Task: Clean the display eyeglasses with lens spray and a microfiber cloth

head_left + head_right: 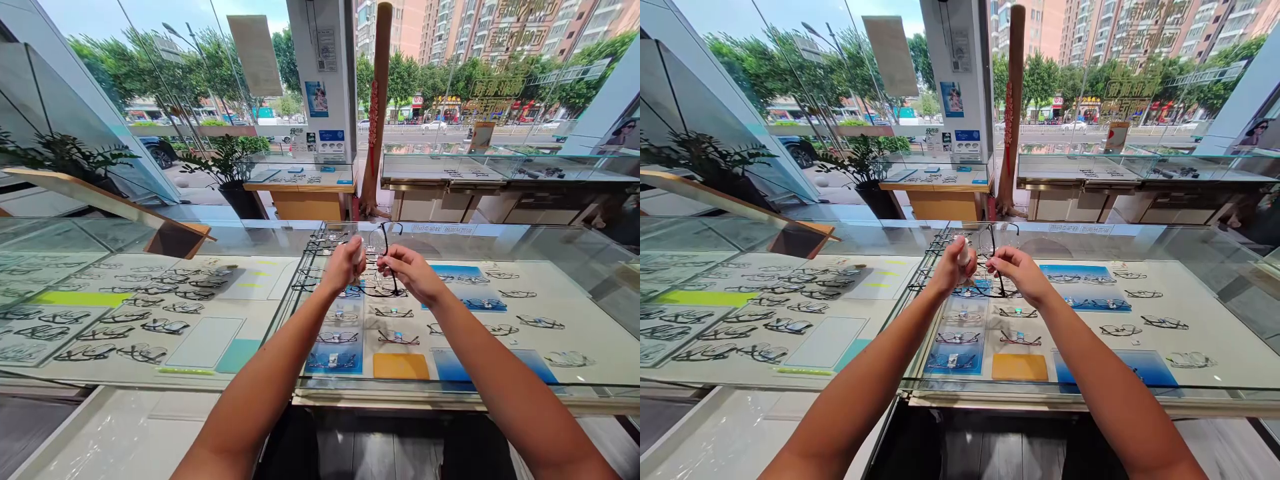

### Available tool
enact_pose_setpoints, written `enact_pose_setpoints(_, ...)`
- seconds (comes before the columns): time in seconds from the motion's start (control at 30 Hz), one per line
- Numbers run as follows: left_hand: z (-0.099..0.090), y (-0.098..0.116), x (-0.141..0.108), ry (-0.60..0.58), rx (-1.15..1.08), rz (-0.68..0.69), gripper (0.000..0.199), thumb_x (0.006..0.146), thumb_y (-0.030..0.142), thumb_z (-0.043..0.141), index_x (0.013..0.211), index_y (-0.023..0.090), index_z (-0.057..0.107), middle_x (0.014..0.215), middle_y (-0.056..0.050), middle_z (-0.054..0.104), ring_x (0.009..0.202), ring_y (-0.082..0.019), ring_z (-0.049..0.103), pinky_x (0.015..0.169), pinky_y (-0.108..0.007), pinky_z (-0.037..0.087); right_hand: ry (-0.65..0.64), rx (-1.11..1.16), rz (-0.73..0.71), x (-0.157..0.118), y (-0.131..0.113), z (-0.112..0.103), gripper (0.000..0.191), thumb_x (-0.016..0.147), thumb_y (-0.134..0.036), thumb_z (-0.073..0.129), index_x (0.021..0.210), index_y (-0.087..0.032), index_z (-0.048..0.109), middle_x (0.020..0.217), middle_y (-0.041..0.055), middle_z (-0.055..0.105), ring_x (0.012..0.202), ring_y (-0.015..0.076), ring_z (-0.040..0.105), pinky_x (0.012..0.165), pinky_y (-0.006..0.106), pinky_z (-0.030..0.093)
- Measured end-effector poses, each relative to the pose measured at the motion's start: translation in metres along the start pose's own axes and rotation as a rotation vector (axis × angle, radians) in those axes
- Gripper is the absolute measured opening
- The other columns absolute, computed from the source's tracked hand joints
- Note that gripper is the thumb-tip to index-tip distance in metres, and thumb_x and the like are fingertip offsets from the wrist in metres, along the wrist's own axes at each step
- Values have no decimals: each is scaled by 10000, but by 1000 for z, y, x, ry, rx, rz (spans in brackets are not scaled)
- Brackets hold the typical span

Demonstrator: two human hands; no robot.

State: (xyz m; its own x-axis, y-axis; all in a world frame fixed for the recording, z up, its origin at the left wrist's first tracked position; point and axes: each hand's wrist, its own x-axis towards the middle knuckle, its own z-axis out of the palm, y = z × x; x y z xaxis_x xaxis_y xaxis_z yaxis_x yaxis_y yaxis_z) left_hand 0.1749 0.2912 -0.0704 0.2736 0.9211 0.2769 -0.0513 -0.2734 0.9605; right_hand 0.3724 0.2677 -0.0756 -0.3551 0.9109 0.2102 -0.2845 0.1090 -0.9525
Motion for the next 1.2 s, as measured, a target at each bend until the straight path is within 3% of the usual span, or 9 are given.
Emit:
enact_pose_setpoints(0.17,-1,-6,-1,35,210,14,808,926,842,457,414,218,484,413,-26,453,432,-117,398,538,-337,303,-38,44,15,-2,-1,3,389,761,-533,947,829,-239,701,929,29,758,852,183,619,770,331,483)
enact_pose_setpoints(0.37,0,-1,-2,63,221,40,823,884,893,466,412,220,436,417,-17,431,434,-112,377,530,-335,280,-66,42,26,-3,-4,5,390,756,-526,952,798,-236,694,907,25,743,829,176,605,756,327,468)
enact_pose_setpoints(0.6,1,-2,-3,39,236,18,792,918,827,478,415,215,475,419,-27,452,442,-122,399,537,-331,300,-64,24,5,-4,-6,4,369,766,-520,940,805,-239,703,886,21,731,845,182,610,772,336,459)
enact_pose_setpoints(0.8,6,4,-7,77,220,88,734,924,761,493,432,217,467,426,-17,424,455,-124,382,543,-328,283,-82,33,20,-4,-6,5,366,750,-515,941,812,-246,701,878,24,747,829,191,614,769,349,475)
enact_pose_setpoints(1.03,9,2,-14,-163,429,72,780,904,872,496,511,213,362,497,10,371,511,-116,295,558,-328,194,102,207,4,1,-9,0,365,700,-476,966,786,-253,690,919,9,752,807,165,601,749,314,501)
enact_pose_setpoints(1.2,16,-7,-15,-196,410,66,733,931,793,533,520,210,367,501,18,354,521,-119,279,564,-328,180,99,193,1,1,-10,-1,355,722,-476,944,810,-256,679,926,6,752,757,159,581,747,321,511)
